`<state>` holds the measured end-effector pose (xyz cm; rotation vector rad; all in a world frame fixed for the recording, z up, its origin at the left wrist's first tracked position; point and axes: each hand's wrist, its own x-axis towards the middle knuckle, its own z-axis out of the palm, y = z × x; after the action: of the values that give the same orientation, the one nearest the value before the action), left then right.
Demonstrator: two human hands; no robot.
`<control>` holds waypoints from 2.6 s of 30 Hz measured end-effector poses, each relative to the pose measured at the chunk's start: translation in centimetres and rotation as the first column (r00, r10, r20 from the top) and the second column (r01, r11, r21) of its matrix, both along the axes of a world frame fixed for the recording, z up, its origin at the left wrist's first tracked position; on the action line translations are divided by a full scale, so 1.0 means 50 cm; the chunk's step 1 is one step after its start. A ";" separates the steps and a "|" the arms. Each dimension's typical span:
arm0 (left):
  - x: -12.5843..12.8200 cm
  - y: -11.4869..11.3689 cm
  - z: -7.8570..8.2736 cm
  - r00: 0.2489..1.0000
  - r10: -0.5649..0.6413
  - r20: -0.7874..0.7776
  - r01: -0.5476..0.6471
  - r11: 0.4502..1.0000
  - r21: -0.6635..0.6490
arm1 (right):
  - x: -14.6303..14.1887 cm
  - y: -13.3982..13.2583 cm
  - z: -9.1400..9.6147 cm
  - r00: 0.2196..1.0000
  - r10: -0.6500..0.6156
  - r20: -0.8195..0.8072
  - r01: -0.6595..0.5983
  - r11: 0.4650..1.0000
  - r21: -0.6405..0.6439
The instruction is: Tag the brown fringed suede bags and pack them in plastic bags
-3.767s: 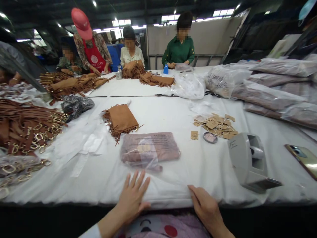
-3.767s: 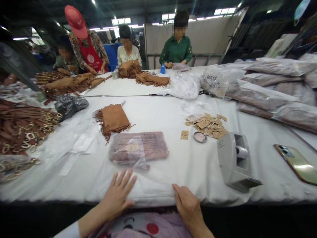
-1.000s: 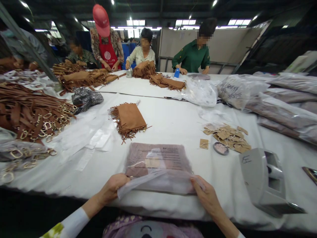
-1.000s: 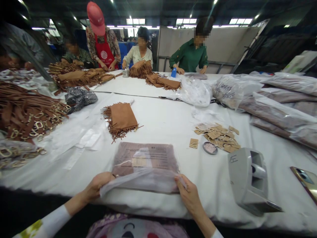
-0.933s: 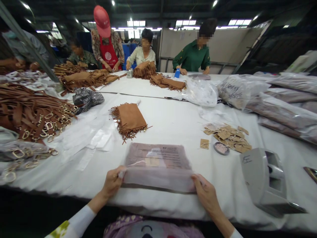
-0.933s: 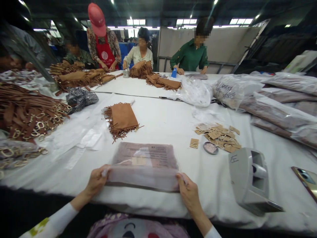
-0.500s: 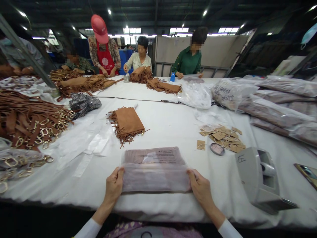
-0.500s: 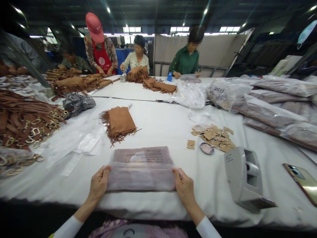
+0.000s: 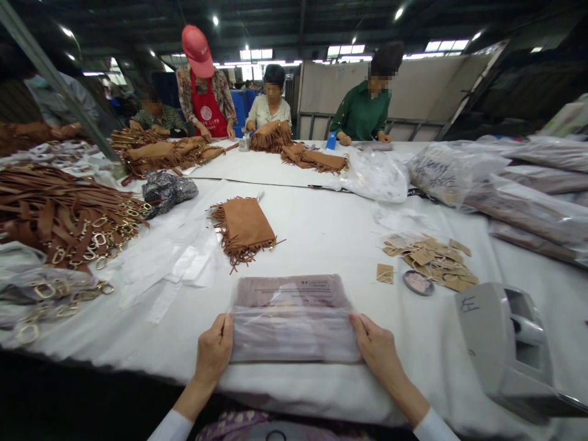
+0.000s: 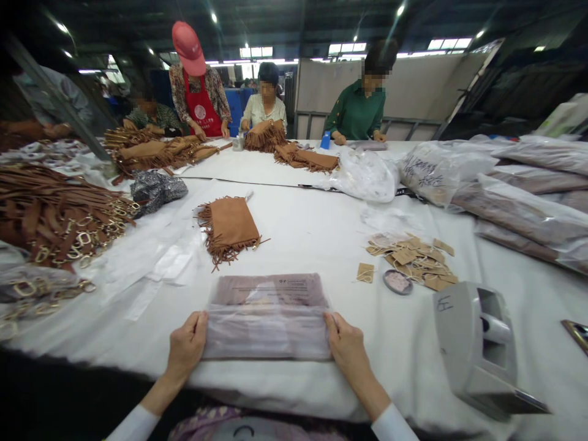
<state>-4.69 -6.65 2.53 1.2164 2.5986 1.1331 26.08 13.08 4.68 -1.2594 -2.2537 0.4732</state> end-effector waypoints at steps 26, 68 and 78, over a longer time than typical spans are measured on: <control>0.236 0.128 0.070 0.503 -0.648 -0.572 0.586 0.742 -0.325 | 0.001 0.015 0.017 0.954 -0.281 0.107 0.297 0.935 -0.192; 0.226 0.118 -0.003 0.482 -0.646 -0.592 0.610 0.732 -0.302 | 0.456 -0.084 0.054 0.381 -0.827 -0.414 0.703 0.550 -0.450; 0.228 0.118 0.021 0.517 -0.650 -0.558 0.610 0.736 -0.292 | 0.411 -0.118 0.105 0.671 -0.732 -0.116 0.710 0.680 -0.184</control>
<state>6.71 -0.74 3.59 2.6031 2.0666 0.5185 46.64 7.20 9.92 -1.9475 -1.3997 0.3911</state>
